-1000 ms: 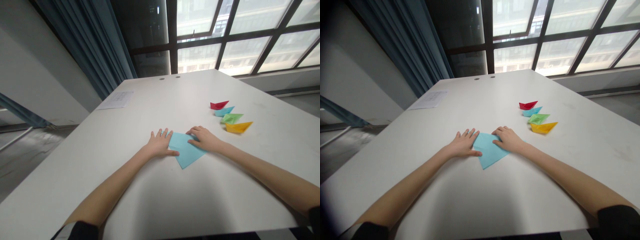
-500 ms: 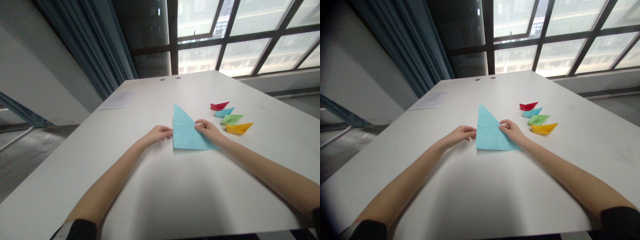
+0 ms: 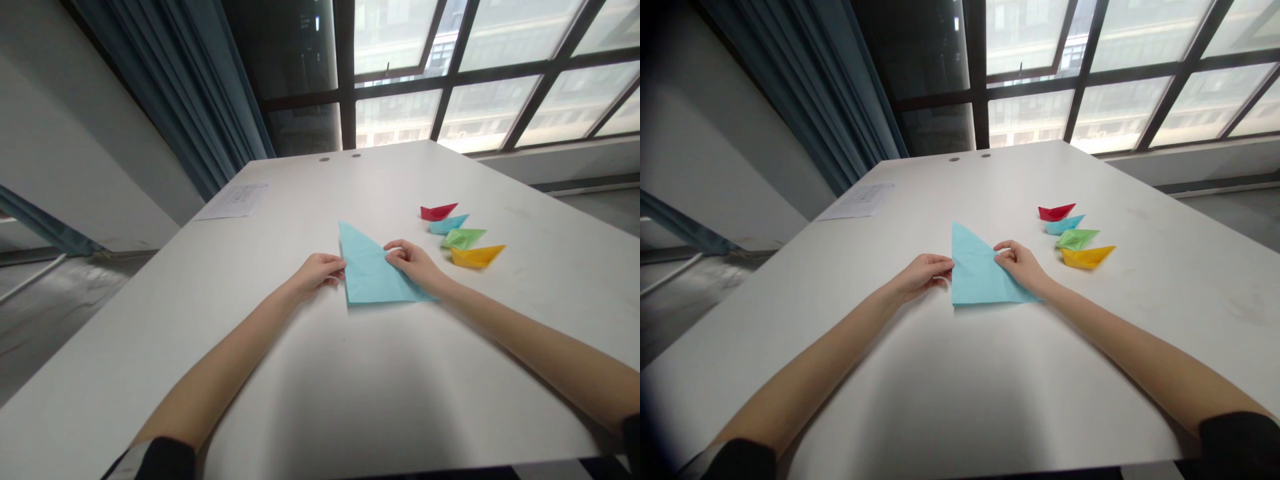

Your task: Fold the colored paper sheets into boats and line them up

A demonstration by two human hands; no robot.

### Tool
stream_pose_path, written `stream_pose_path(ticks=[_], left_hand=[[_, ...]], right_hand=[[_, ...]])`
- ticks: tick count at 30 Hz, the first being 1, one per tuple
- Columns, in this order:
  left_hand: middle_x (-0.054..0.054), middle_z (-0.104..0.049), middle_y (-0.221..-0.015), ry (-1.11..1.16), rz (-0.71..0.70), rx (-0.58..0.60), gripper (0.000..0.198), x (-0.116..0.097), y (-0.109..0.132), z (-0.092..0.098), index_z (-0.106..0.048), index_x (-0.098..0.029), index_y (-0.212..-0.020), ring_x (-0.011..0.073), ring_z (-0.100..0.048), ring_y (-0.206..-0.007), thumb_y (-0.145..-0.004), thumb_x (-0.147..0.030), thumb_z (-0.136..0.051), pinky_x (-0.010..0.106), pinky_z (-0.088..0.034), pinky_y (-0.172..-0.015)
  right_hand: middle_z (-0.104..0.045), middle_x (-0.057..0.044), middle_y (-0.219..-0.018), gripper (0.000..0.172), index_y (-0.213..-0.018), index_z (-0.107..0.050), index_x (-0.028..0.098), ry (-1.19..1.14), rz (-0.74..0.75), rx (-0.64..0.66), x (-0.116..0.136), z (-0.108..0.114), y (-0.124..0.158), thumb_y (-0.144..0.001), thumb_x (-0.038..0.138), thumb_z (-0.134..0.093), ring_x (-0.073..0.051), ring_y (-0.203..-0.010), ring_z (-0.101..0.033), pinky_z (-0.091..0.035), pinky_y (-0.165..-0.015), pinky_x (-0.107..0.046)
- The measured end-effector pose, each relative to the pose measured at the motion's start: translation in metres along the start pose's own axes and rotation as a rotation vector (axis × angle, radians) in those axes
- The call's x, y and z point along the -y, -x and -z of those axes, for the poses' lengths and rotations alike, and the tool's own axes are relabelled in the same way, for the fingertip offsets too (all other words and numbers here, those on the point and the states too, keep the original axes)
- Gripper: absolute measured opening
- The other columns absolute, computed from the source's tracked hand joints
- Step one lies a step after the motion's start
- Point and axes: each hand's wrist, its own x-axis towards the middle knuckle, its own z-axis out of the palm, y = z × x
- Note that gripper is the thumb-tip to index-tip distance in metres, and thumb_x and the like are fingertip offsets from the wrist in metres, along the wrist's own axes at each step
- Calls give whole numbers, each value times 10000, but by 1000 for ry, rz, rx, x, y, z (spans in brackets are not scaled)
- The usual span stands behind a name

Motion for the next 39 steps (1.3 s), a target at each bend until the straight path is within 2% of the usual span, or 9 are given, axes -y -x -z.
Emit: stream_pose_path(ticks=[3,6,9,13,16,20,26,32,39], left_hand=[[24,-575,-614,5,-5,-49,234,2,-1,0,-619,-102,-682,84,-511,-554,-595,-295,-719,202,-355,-484],[7,-554,-608,24,-31,-120,259,2,-2,1,-594,-112,-660,74,-489,-538,-573,-317,-727,191,-329,-470],[-7,-536,-604,45,-45,-154,313,2,-2,2,-563,-121,-646,67,-474,-527,-546,-352,-748,186,-322,-471],[-19,-521,-587,64,-49,-151,338,3,-3,3,-538,-131,-646,66,-469,-514,-549,-378,-747,189,-320,-471],[-19,-518,-588,58,-45,-165,324,3,-3,5,-527,-139,-649,66,-468,-512,-566,-378,-730,185,-306,-462],[-13,-529,-629,37,0,-135,260,-2,-1,9,-536,-146,-683,68,-473,-523,-583,-322,-700,182,-313,-449],[-10,-545,-653,-27,49,-2,225,-8,2,16,-565,-143,-697,73,-493,-540,-553,-251,-700,202,-390,-476],[7,-599,-687,-54,83,-2,258,-6,0,19,-603,-134,-737,83,-521,-550,-548,-260,-724,222,-434,-511],[85,-683,-825,8,-49,-31,379,2,-3,19,-637,-106,-867,181,-631,-740,-553,-270,-769,304,-502,-686]], right_hand=[[-562,-88,-1084,364,-1032,-560,222,241,199,-36,5,1,4,-774,476,-515,-218,-918,-543,-443,-755,-362],[-480,-110,-1237,469,-1109,-550,238,536,479,30,15,3,12,-743,532,-551,-283,-1145,-416,-338,-936,-444],[-500,-114,-1216,601,-1144,-535,232,699,647,183,23,4,18,-674,602,-595,-291,-1136,-418,-298,-960,-449],[-520,-127,-1194,697,-1192,-505,212,735,722,279,24,3,21,-645,633,-599,-289,-1106,-451,-317,-933,-434],[-547,-122,-1162,595,-1207,-491,210,701,721,262,21,3,20,-731,562,-555,-272,-1082,-480,-349,-912,-417],[-625,-77,-991,302,-1062,-568,214,541,619,115,16,5,16,-837,379,-452,-201,-883,-567,-430,-808,-350],[-593,-3,-663,238,-792,-600,200,147,152,-209,2,12,1,-773,420,-513,-164,-615,-538,-422,-567,-286],[-636,0,-684,171,-801,-598,215,-363,-197,-203,-2,16,-6,-698,352,-611,-173,-596,-583,-472,-544,-294],[-676,-24,-735,158,-827,-588,196,-473,-202,-156,0,15,-6,-724,315,-601,-175,-614,-627,-509,-580,-306]])
